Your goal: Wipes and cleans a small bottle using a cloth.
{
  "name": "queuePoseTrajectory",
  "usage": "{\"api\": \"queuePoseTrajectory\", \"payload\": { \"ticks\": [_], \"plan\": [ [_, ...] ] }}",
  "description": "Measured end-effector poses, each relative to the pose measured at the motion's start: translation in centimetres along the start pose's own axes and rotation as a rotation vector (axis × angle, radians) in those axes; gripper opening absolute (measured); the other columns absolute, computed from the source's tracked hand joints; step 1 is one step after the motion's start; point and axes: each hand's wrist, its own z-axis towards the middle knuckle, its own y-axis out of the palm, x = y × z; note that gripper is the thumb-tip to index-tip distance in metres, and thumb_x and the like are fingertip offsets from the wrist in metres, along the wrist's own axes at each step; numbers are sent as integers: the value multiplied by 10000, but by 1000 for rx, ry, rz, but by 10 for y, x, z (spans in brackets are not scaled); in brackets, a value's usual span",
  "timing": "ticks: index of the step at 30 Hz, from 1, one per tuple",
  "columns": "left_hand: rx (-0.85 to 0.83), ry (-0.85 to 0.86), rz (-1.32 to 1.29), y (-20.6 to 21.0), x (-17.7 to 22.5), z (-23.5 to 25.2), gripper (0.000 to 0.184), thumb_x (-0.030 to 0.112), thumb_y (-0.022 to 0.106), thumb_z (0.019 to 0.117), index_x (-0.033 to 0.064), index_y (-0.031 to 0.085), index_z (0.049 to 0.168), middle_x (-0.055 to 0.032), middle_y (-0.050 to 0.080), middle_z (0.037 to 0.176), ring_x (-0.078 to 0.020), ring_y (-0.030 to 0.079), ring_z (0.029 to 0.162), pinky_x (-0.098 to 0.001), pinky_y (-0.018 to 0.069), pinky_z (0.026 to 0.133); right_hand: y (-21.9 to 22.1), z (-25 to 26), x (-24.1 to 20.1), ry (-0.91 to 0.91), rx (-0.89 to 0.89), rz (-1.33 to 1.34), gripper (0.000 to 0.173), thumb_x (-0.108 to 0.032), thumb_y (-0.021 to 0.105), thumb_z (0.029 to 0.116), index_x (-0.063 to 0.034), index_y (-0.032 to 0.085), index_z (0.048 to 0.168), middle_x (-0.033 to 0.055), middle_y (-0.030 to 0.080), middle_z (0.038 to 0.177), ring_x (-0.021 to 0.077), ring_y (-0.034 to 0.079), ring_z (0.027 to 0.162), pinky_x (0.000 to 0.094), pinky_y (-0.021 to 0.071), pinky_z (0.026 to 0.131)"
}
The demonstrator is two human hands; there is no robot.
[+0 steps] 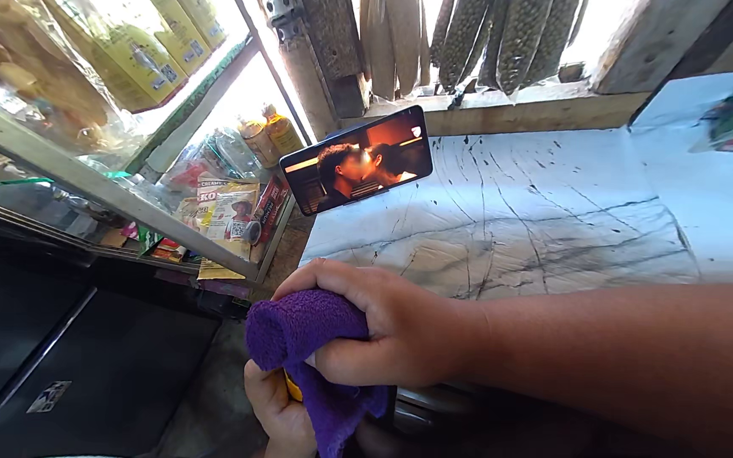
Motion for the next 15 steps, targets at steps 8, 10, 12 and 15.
{"api": "queuePoseTrajectory", "payload": {
  "ticks": [8,10,12,15],
  "plan": [
    [-20,25,31,-2,-3,0,423,377,704,950,318,552,1341,212,658,1205,73,610,1099,-133,496,948,-1,0,-1,10,-29,21,349,-103,626,906,-25,620,1247,43,685,1047,26,647,938,204,554,786],
    [-17,23,32,-1,-2,1,426,382,698,954,315,547,1347,213,656,1208,77,608,1097,-130,493,949,-2,0,-1,17,-41,32,356,-100,618,906,-23,617,1253,47,685,1048,25,645,938,203,551,787],
    [-11,14,19,0,-1,1,436,382,710,944,315,553,1345,213,658,1209,76,608,1102,-129,493,950,-2,1,-2,25,-50,42,360,-97,612,905,-23,614,1258,48,678,1061,21,639,947,196,547,792],
    [-6,6,-7,0,-1,1,427,358,723,937,312,566,1331,207,664,1200,75,610,1098,-132,495,950,-1,0,-2,13,-45,34,359,-93,620,903,-19,616,1255,51,679,1077,25,641,958,195,548,801]
  ]
}}
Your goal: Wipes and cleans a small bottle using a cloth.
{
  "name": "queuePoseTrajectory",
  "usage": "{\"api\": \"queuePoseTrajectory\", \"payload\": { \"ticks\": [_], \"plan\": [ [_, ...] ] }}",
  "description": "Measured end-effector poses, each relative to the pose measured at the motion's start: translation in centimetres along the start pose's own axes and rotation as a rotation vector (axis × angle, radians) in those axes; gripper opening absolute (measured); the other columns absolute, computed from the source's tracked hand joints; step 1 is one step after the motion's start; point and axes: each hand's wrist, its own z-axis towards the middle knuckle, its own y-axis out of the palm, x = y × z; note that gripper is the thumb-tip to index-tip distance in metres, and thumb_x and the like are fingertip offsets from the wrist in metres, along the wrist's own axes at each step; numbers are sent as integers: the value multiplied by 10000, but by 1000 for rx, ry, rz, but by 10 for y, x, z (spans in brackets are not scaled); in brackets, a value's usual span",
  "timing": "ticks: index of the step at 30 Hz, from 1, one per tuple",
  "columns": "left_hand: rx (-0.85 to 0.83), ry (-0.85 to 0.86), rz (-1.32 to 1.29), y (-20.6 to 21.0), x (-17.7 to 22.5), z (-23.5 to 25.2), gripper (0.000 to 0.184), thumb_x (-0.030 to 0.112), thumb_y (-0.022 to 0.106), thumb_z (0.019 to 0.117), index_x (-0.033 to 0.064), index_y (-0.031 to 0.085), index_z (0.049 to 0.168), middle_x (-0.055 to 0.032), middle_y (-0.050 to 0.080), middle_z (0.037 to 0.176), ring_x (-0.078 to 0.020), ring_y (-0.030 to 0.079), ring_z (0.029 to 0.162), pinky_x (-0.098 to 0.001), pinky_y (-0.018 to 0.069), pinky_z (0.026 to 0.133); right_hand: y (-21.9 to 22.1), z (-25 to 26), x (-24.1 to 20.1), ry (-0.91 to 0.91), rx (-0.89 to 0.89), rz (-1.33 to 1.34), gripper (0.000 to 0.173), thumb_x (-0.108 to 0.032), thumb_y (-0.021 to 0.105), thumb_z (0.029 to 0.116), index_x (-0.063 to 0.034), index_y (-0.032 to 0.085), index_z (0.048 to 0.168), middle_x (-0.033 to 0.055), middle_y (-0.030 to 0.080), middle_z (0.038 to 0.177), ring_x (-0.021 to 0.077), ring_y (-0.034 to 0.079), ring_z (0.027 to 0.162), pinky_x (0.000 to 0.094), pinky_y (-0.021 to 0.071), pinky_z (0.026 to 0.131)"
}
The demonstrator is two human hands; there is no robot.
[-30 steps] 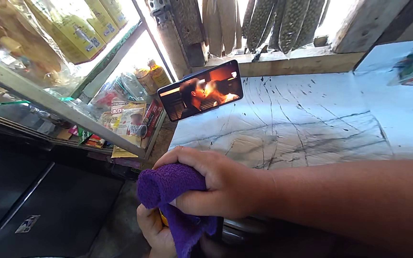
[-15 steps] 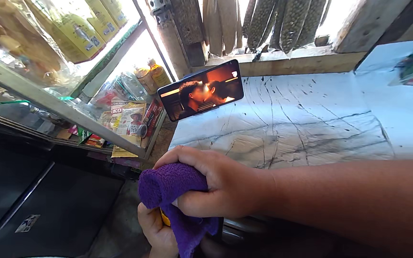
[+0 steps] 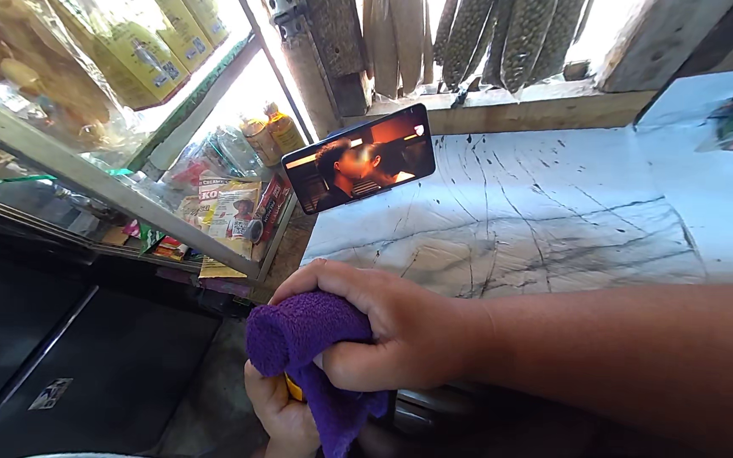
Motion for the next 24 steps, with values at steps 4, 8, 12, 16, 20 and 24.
{"api": "queuePoseTrajectory", "payload": {
  "ticks": [4,8,12,16,20,24],
  "plan": [
    [0,-11,-14,-2,-1,-3,425,358,709,948,322,554,1342,205,659,1213,68,606,1113,-138,490,963,1,0,1,-23,21,-17,340,-92,638,908,-11,630,1238,52,683,1073,29,645,969,201,555,816],
    [5,-21,-54,-1,0,-2,414,328,715,947,313,569,1334,188,661,1226,53,604,1136,-152,490,976,1,0,0,-12,27,-23,336,-100,641,911,-20,630,1237,43,688,1052,22,649,953,198,556,805],
    [10,-31,-62,0,1,0,404,334,713,947,308,578,1327,188,663,1226,58,603,1138,-151,489,978,1,0,0,-3,35,-38,333,-116,645,916,-27,630,1237,38,691,1038,24,651,944,210,560,797],
    [10,-42,-98,0,1,-3,405,320,699,957,317,573,1342,193,661,1239,66,597,1148,-145,481,985,1,0,0,-31,41,-49,322,-103,639,918,-19,635,1229,46,692,1049,31,652,955,212,559,805],
    [9,-29,-31,-4,-1,-7,451,400,710,940,324,549,1355,202,653,1236,67,595,1143,-148,480,983,2,-1,-1,-56,60,-88,318,-115,635,927,-17,640,1230,44,697,1059,35,656,965,222,563,809],
    [41,-93,-108,-4,0,-6,430,357,723,933,272,579,1329,159,670,1227,36,609,1144,-170,495,983,3,-1,0,-41,72,-74,330,-127,635,954,-14,618,1264,52,694,1070,38,657,976,225,565,831]
  ]
}}
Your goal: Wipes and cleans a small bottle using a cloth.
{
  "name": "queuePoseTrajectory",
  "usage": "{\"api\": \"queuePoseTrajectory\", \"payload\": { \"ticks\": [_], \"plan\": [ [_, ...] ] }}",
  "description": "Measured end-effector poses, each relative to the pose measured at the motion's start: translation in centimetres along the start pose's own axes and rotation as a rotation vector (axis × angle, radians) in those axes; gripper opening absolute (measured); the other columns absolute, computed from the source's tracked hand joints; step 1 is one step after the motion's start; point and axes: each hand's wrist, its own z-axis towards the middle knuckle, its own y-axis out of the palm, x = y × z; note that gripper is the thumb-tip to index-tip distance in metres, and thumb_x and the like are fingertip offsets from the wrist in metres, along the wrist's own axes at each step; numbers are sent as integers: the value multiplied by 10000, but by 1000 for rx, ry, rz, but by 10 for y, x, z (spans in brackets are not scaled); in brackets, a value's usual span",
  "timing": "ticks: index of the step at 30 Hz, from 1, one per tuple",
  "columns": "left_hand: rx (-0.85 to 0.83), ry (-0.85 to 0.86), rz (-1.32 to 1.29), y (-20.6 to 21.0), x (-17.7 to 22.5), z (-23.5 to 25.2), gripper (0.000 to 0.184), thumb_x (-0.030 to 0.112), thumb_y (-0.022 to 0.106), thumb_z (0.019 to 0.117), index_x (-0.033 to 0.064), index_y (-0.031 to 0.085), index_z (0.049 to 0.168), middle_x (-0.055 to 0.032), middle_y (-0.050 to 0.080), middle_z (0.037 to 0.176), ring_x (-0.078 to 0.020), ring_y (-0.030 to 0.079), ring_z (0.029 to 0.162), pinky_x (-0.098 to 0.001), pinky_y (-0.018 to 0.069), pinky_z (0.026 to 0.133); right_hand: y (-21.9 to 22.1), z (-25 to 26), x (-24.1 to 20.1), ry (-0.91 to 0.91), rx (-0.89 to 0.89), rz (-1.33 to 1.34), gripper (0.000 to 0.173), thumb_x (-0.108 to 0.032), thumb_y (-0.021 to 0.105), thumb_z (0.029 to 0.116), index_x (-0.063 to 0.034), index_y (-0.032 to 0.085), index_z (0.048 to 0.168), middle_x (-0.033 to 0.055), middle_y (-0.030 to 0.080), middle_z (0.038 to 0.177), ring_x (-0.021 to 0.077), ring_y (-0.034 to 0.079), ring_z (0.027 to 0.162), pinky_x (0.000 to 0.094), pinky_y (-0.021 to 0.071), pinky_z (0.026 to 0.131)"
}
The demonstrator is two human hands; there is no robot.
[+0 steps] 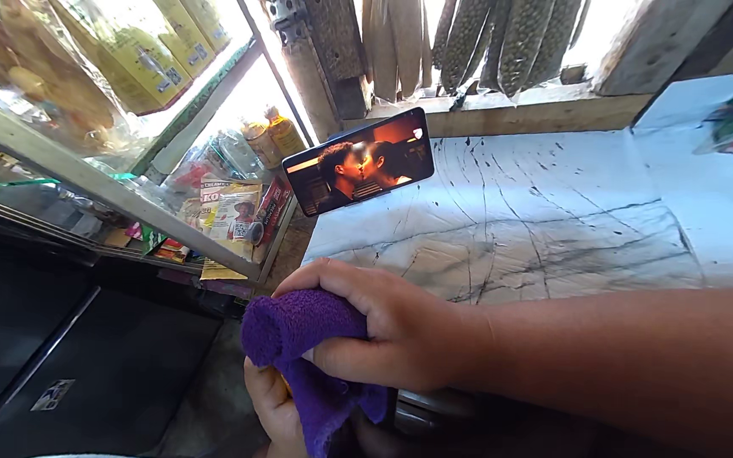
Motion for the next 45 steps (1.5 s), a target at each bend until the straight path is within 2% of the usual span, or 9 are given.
{"api": "queuePoseTrajectory", "payload": {
  "ticks": [5,15,29,38,45],
  "plan": [
    [-54,-52,-128,-11,-8,-5,420,352,668,975,287,564,1377,146,681,1256,33,626,1145,-179,508,983,-1,0,0,52,-34,23,369,-150,658,950,-19,597,1290,62,678,1111,38,644,1011,216,552,868],
    [-33,-11,-60,-1,-2,0,413,354,688,960,289,570,1351,178,659,1262,54,595,1167,-156,479,1000,0,1,1,45,-21,36,350,-135,673,930,-26,623,1260,51,684,1082,33,645,991,209,551,847],
    [-14,-21,-66,-1,-4,-1,457,368,723,930,261,572,1348,149,666,1258,25,604,1172,-180,489,1008,-1,1,1,56,-23,37,343,-126,673,929,-26,624,1254,47,681,1080,33,646,990,208,553,848],
    [-16,-26,-61,-1,-5,-1,446,366,717,937,261,571,1346,148,666,1255,25,605,1165,-182,492,1001,0,1,1,56,-18,12,344,-137,673,928,-33,629,1254,44,682,1089,30,644,997,210,553,847],
    [-18,-24,-41,-1,-6,-2,422,367,693,955,280,571,1349,158,665,1240,39,609,1140,-164,493,980,-1,1,0,55,9,-3,315,-132,642,951,-40,626,1252,29,701,1035,20,663,948,208,568,807]
  ]
}}
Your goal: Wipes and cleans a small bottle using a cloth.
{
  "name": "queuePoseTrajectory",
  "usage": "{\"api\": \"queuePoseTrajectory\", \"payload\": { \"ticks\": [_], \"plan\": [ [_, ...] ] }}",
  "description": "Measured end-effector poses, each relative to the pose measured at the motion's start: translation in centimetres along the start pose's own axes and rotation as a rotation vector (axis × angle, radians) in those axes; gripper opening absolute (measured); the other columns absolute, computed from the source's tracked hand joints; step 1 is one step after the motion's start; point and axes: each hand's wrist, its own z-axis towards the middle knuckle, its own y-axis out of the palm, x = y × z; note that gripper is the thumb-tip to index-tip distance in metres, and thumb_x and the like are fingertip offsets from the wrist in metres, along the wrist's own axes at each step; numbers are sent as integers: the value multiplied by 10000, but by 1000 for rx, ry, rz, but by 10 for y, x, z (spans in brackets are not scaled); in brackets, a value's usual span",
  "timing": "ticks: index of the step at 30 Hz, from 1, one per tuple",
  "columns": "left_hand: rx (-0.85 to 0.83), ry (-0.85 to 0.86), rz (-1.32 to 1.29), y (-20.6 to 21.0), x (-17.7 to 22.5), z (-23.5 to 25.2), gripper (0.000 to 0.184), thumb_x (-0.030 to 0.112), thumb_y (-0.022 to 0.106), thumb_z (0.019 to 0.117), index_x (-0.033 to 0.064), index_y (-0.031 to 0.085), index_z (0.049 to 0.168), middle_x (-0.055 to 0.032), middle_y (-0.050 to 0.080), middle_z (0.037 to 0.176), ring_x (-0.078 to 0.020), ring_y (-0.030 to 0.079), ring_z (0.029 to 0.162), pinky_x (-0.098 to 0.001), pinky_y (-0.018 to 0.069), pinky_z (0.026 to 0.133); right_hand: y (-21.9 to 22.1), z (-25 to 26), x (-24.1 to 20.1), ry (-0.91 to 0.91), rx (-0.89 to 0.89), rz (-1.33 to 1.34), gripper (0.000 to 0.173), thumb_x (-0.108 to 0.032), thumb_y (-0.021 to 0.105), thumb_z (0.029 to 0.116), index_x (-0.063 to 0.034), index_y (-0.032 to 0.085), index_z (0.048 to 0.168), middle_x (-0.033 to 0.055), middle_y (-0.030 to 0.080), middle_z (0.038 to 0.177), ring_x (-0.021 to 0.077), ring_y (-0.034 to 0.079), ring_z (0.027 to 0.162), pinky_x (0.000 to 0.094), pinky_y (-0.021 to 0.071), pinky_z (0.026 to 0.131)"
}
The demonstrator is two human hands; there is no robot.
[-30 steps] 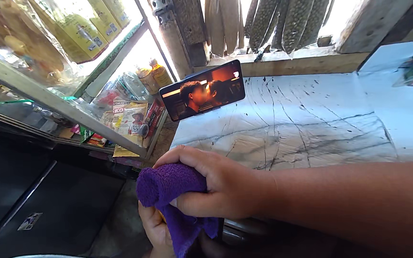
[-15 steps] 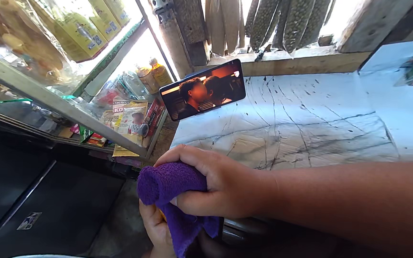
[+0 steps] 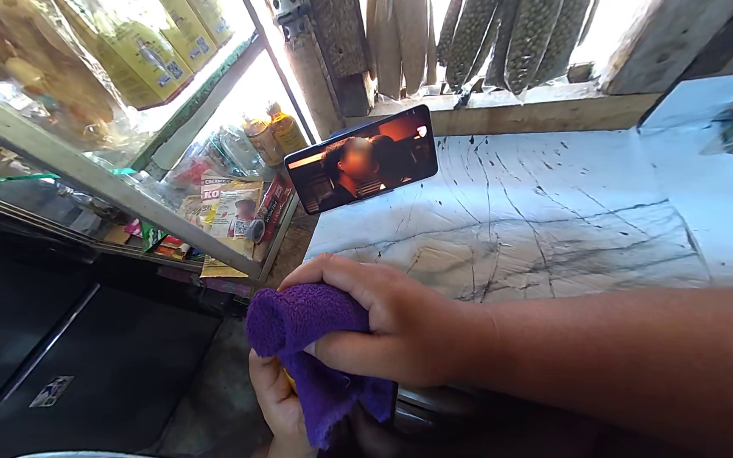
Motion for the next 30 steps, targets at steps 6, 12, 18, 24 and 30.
{"api": "queuePoseTrajectory", "payload": {
  "ticks": [6,12,18,24,30],
  "plan": [
    [4,-6,1,3,2,3,437,355,716,939,268,570,1342,157,667,1237,36,613,1138,-166,498,978,0,0,0,16,0,8,341,-136,655,947,-33,619,1271,42,697,1051,24,659,952,206,564,814],
    [3,18,24,4,3,3,412,344,709,946,281,577,1331,172,668,1233,50,612,1131,-151,494,971,0,1,-1,25,3,24,373,-148,713,912,-32,629,1256,42,692,1076,18,652,973,190,555,829],
    [5,34,86,3,3,2,434,382,715,937,296,567,1335,187,658,1233,57,606,1131,-147,492,970,0,1,0,-13,14,7,322,-132,680,934,-34,638,1238,33,702,1045,20,664,952,202,569,809],
    [-26,-16,-27,0,3,4,417,389,673,966,274,571,1353,154,658,1259,29,605,1152,-171,491,990,-1,1,0,13,11,19,339,-114,655,916,-33,627,1243,31,697,1013,6,656,911,182,559,773],
    [-33,-6,-54,0,2,2,436,372,683,961,269,558,1366,153,665,1266,31,608,1163,-168,492,994,-1,1,-1,38,-24,60,366,-129,687,915,-40,619,1264,38,691,1067,18,654,958,197,560,817]
  ]
}}
